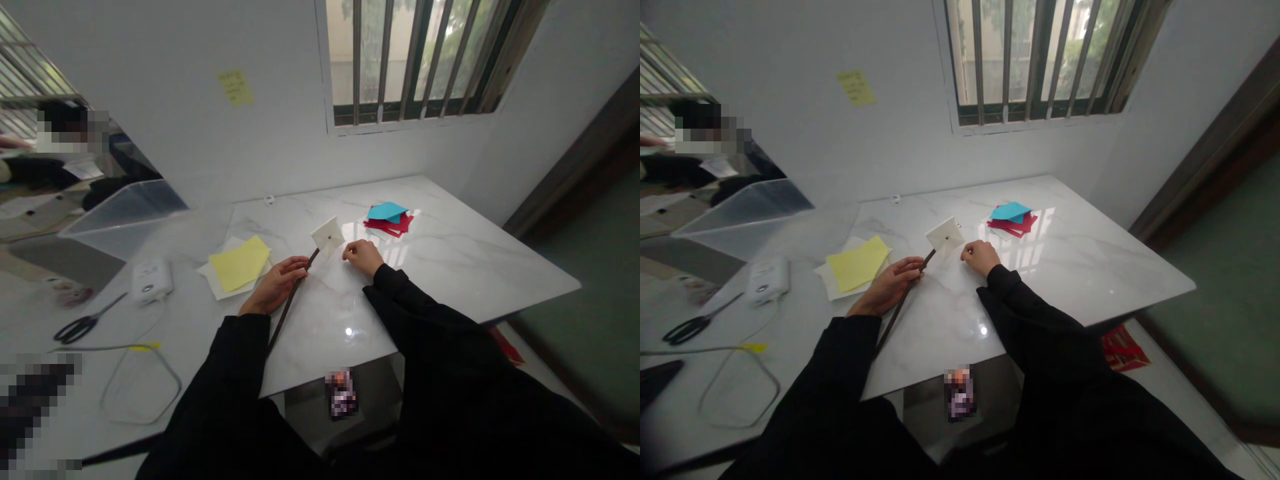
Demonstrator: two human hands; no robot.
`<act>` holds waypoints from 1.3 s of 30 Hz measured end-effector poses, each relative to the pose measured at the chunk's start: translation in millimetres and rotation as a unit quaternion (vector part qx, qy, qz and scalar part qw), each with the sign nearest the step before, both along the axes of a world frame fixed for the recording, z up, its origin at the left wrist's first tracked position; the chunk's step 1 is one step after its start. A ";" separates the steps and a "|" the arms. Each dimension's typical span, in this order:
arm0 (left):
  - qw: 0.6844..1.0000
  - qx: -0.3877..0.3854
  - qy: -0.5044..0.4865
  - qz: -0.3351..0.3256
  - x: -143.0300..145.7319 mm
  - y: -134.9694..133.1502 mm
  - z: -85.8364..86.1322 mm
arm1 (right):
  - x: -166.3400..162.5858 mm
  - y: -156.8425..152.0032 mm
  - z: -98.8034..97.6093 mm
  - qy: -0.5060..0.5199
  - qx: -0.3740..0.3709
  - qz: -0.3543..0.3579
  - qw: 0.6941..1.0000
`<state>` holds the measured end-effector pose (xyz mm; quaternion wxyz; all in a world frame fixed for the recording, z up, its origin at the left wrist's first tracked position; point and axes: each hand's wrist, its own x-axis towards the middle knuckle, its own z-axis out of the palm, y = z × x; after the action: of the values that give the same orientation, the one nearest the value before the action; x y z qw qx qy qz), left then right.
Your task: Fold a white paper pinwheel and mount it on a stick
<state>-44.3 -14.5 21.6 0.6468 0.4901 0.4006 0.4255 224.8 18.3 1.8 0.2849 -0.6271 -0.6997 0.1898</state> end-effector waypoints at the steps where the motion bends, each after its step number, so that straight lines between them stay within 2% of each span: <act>1: 1.000 -0.001 -0.001 0.001 0.2 -0.1 0.2 | -0.1 0.0 0.0 0.000 0.002 -0.003 1.000; 13: 1.000 0.009 0.021 -0.002 0.9 -2.0 1.1 | 2.1 0.3 -1.3 0.071 0.056 -0.094 0.991; 15: 1.000 0.009 0.020 -0.003 0.5 -1.7 0.7 | 2.1 -0.4 0.2 0.058 0.045 -0.069 0.995; 19: 1.000 0.004 0.010 0.001 1.0 -1.9 1.4 | 1.0 -2.4 2.4 0.017 -0.025 0.058 0.998; 21: 1.000 0.005 0.010 0.004 1.6 -2.3 2.2 | 0.3 -3.0 2.6 0.019 -0.023 0.069 0.997; 29: 1.000 -0.004 0.013 0.007 2.7 -3.0 4.3 | -0.7 -2.0 2.8 0.010 -0.008 0.017 1.000; 35: 0.999 0.008 0.031 0.002 1.5 -2.5 3.1 | 1.4 -1.8 -0.1 0.046 0.026 -0.074 0.996; 39: 1.000 -0.002 0.020 0.000 2.0 -3.3 4.1 | 3.3 -1.8 1.1 0.042 0.025 -0.063 0.997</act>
<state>-42.4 -17.8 25.7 0.6394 0.4975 0.4143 0.4146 228.1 16.5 2.9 0.3409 -0.6543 -0.6507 0.1798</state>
